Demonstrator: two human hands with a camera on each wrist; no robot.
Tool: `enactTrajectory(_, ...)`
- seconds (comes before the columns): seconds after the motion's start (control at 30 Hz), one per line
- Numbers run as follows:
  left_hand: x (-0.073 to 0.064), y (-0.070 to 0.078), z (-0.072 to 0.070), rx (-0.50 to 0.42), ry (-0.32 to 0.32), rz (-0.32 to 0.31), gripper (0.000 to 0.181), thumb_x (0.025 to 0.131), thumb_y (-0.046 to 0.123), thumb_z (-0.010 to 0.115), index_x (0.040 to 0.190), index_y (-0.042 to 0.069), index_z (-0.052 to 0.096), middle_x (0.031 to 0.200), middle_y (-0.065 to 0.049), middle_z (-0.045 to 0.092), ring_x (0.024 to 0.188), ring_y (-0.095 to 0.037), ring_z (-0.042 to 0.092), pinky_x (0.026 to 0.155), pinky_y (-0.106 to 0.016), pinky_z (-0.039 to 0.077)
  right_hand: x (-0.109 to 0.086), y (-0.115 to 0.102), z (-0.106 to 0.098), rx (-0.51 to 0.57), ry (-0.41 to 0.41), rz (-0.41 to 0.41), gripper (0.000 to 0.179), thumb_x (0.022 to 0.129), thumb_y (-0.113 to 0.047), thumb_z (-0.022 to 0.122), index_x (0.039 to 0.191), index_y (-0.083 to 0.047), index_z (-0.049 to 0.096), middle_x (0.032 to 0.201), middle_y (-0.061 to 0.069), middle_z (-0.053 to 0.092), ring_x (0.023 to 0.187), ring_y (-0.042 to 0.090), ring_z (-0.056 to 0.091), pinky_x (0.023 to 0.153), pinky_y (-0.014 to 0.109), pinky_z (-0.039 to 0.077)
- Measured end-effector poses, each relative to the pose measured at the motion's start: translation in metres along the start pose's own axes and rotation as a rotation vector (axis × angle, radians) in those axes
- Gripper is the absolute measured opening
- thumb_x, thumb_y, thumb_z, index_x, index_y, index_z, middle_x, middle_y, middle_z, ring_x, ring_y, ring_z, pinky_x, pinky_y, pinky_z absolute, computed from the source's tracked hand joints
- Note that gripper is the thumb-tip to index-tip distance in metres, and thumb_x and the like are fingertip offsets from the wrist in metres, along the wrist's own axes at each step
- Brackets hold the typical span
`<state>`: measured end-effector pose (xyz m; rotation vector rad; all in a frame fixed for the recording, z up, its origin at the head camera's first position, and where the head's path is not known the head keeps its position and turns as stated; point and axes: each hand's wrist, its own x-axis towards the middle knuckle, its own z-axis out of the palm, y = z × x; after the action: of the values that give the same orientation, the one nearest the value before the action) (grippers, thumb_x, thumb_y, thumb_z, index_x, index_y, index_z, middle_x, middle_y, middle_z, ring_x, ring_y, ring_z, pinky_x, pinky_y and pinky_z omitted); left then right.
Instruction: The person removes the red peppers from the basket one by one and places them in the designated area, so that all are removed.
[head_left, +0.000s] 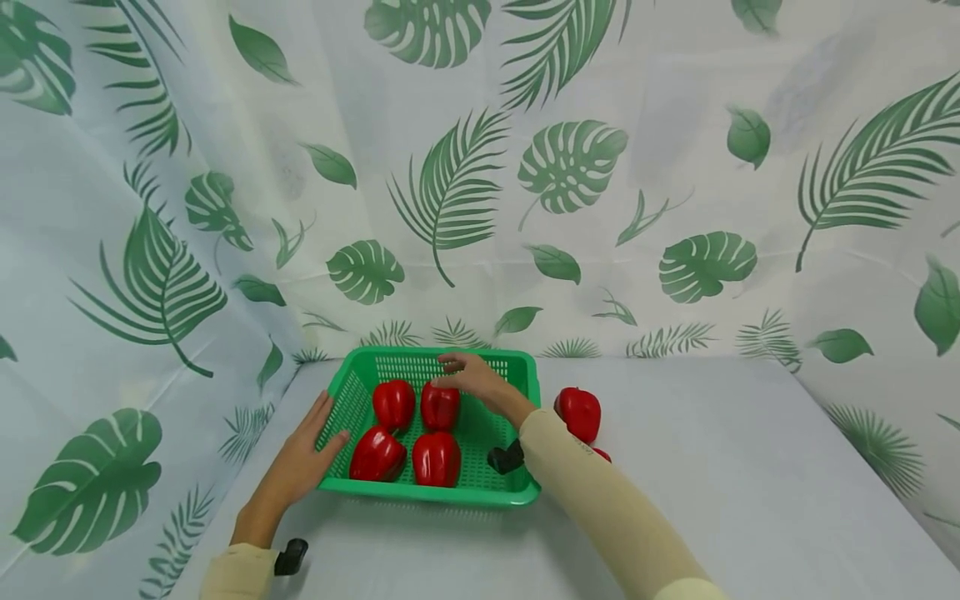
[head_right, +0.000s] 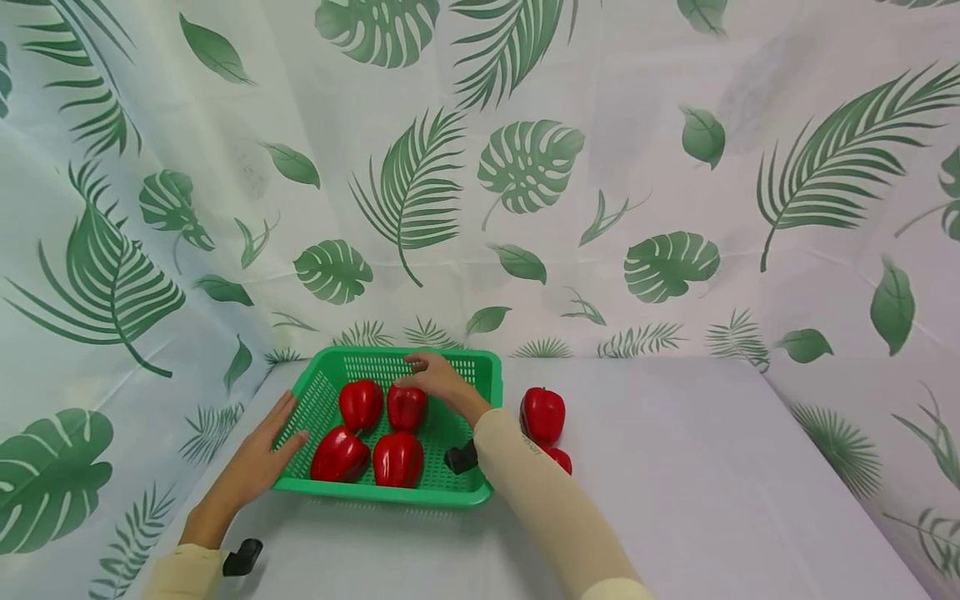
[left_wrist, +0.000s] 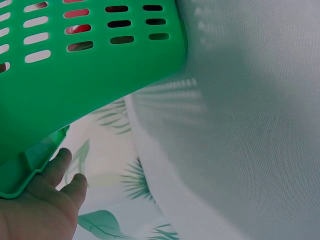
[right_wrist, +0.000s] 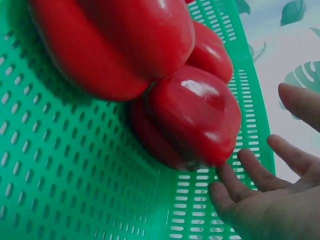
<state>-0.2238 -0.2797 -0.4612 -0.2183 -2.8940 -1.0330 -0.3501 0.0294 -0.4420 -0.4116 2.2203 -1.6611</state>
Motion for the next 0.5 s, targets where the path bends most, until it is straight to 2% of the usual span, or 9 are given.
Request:
enactTrajectory(0.27,-0.002,0.002,0.001,0.005,0.002,-0.002,0.074,0.112,0.032,0.052,0.168,-0.005,0.021,0.176,-0.025,0.013,0.157,-0.054,0.020,0.119,-0.073,0.024,-0.004,0.007,-0.001,-0.028,-0.026,-0.008,0.061,0.100,-0.017,0.073,0.155,0.001,0.053,0.155,0.023,0.054,0.144,0.040,0.049,0.118,0.058,0.041)
enactTrajectory(0.5,-0.001,0.003,0.001,0.007,0.003,-0.008,0.074,0.112,0.032,0.052,0.169,-0.003,0.021,0.176,-0.024,0.013,0.157,-0.054,0.020,0.119,-0.073,0.025,-0.002,0.014,-0.003,-0.043,-0.020,0.004,0.056,0.099,-0.015,0.074,0.150,0.003,0.058,0.149,0.020,0.060,0.140,0.038,0.053,0.116,0.055,0.044)
